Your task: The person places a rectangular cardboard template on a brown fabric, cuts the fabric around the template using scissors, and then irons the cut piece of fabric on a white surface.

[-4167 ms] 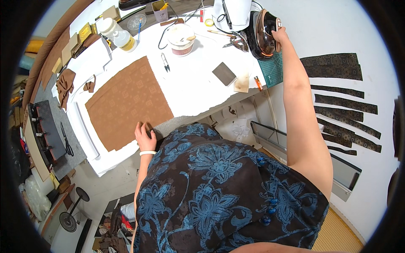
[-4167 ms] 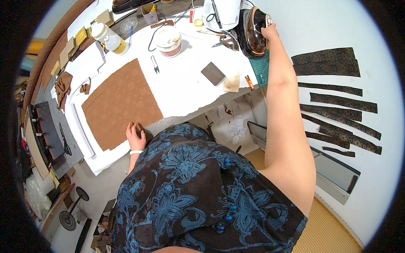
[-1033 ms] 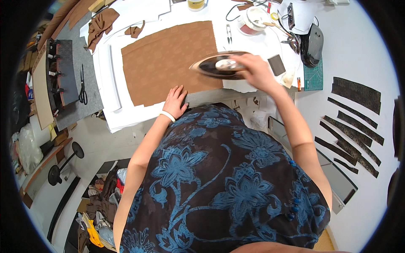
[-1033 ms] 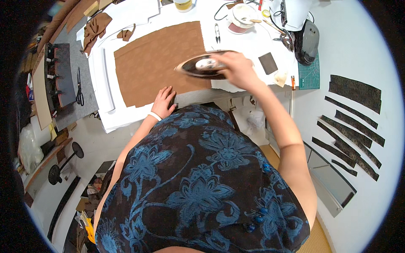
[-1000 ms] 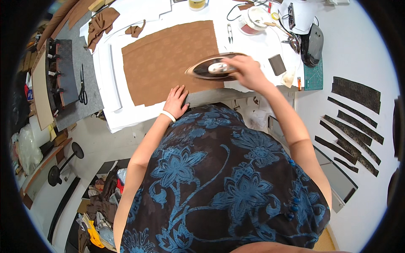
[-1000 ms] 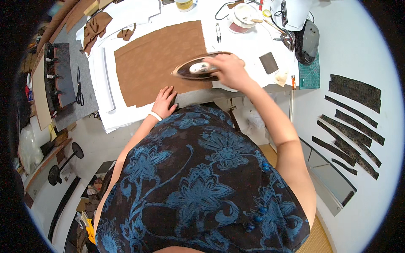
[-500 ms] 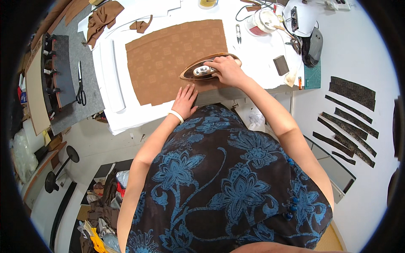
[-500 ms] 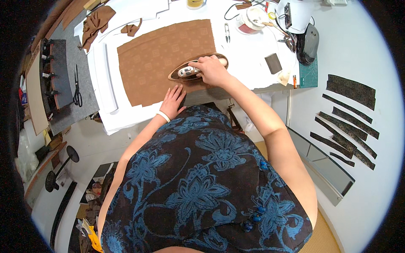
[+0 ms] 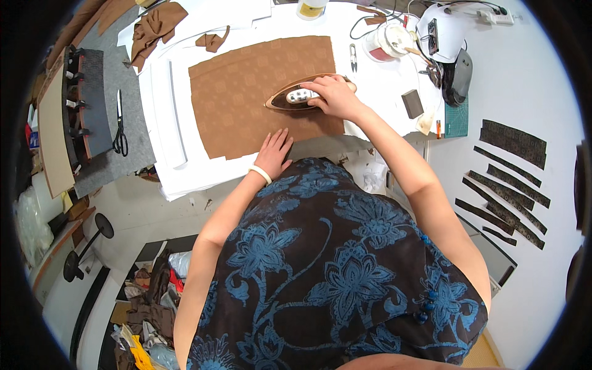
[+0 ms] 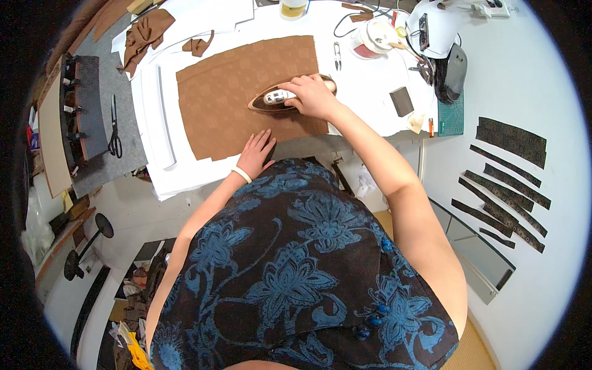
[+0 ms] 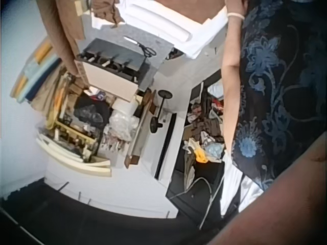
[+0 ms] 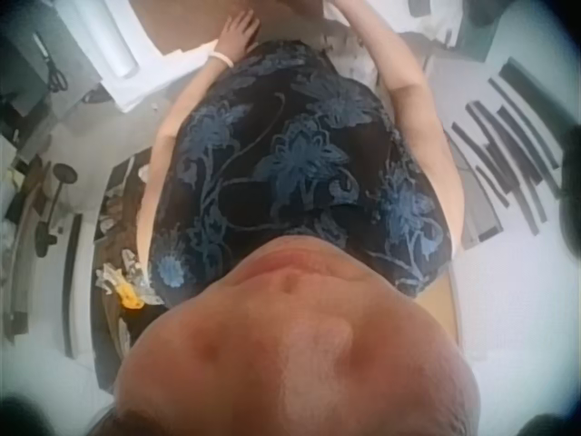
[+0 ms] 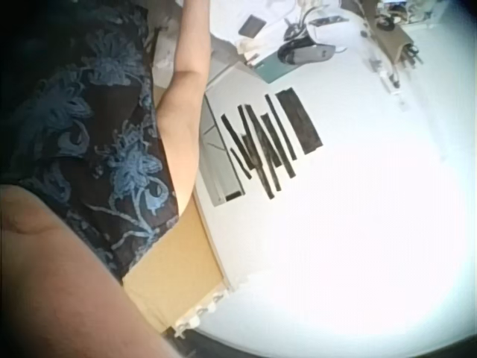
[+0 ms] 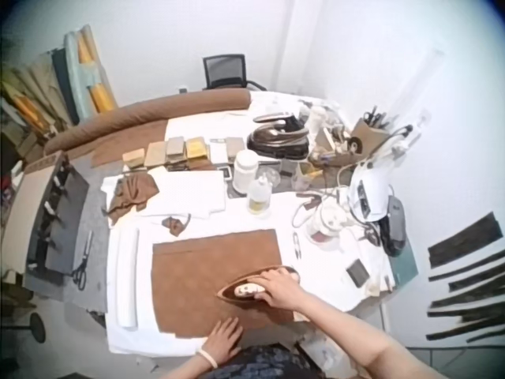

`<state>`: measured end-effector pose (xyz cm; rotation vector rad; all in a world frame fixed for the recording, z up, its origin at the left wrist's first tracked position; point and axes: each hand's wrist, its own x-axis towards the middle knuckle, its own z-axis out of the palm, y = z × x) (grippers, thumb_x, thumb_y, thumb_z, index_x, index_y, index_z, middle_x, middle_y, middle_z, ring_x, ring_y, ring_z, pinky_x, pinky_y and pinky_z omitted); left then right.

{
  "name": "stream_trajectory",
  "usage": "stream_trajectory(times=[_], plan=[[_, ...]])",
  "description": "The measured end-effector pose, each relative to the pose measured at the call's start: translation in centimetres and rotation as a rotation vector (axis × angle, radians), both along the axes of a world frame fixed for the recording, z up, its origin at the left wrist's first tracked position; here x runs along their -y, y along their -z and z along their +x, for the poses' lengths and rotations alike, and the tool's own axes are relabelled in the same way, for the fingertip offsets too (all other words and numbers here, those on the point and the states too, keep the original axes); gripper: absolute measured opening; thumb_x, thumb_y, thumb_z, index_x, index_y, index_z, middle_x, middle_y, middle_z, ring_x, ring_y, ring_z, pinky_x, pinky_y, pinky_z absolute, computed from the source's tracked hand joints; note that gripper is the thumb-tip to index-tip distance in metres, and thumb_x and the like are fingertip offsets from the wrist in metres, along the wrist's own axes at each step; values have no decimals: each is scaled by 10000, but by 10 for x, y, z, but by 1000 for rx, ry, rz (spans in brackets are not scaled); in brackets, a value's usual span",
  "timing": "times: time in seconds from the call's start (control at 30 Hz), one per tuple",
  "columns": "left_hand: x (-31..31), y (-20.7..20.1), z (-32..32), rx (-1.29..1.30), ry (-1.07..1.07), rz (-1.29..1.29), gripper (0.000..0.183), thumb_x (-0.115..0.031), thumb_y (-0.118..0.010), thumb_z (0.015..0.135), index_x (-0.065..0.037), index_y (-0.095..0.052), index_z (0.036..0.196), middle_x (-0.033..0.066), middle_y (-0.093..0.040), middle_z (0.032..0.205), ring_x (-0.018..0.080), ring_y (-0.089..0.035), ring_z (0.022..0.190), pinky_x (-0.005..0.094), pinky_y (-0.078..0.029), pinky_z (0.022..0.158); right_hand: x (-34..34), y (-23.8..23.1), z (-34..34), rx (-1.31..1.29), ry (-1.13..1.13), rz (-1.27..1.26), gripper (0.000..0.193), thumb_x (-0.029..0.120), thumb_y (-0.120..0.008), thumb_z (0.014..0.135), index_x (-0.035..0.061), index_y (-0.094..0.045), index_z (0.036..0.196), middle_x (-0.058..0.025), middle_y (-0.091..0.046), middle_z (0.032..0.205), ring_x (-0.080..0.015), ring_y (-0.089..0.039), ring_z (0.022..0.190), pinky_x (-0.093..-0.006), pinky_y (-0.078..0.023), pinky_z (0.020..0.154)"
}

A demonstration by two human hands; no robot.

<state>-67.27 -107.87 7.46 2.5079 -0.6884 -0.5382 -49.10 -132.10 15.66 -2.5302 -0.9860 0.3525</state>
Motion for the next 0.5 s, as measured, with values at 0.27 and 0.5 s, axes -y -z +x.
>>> stream_trajectory(times=[0.27,0.5], plan=[[-15,-8,13,-45,-291,147,760,-372,-716,870,-130,-442,1537,203,-173,1679,419,-119,1554,670,-127,1209,-12,3,35,21,28,26,422,306,-715,910,185,-661,1311,-62,-702,1046,-272,-645,1067,-457,-424,990],[-22,-5,10,-55,-270,189,773,-415,-707,890,-164,-415,1560,201,-146,1689,424,-99,1560,657,-112,1214,-32,6,79,59,46,42,391,346,-690,929,199,-670,1291,-74,-706,995,-281,-654,1033,-466,-428,961]])
